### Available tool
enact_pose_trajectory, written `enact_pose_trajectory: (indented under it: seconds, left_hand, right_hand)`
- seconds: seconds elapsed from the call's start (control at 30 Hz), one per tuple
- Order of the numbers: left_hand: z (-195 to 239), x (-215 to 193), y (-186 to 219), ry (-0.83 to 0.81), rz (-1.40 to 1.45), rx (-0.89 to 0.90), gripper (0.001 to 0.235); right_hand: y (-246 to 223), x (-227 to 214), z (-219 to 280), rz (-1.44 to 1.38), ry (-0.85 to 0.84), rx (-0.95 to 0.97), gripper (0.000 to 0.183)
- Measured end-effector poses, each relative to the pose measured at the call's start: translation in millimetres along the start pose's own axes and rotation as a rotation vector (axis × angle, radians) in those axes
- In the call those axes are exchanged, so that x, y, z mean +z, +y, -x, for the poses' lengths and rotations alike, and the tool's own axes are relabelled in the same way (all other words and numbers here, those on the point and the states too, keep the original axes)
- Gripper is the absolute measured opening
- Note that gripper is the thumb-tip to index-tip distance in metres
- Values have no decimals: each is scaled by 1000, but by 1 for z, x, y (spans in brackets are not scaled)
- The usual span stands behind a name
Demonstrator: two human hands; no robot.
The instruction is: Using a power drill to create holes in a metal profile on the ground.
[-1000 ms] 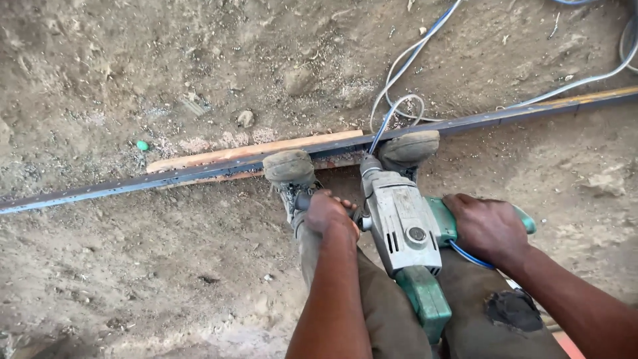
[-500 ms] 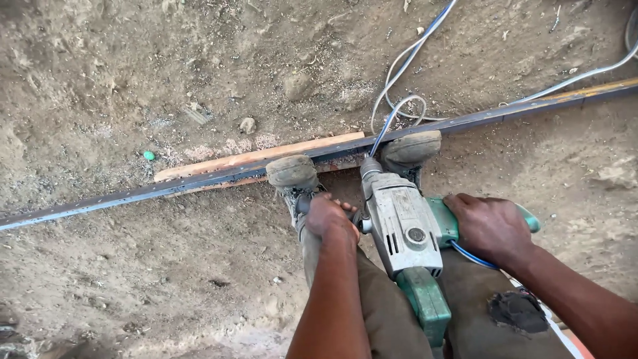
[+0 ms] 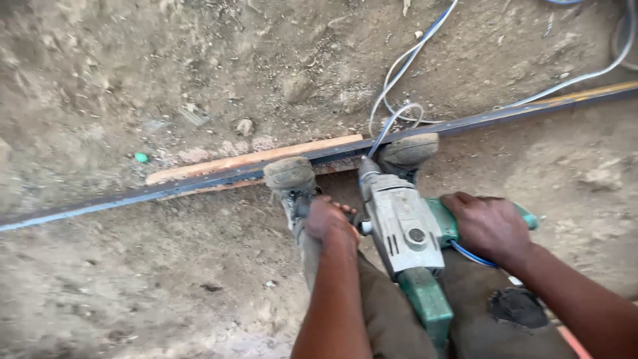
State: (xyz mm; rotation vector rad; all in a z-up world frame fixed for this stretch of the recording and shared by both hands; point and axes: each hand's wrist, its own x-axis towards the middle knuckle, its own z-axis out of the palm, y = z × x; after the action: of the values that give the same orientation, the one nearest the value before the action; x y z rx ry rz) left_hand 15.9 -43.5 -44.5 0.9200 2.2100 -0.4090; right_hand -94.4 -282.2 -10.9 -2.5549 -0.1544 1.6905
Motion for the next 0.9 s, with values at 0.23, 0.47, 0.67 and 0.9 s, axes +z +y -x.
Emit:
enact_pose_trajectory:
  seconds: [0.23, 0.47, 0.67, 0.9]
  left_hand:
    - [8, 0, -1, 35, -12, -26, 19]
    - [-30, 3, -10, 35, 49, -28, 24]
    - [3, 6, -6, 120, -1, -163, 20]
    - [-109, 16, -19, -156, -171, 93, 24]
  right_hand:
    - [-1, -22, -1, -10, -98, 17, 32]
    - [-4, -21, -10, -46, -89, -2, 19]
    - [4, -77, -17, 82, -286, 70, 25]
    - [-6, -103, -44, 41, 24, -124, 20]
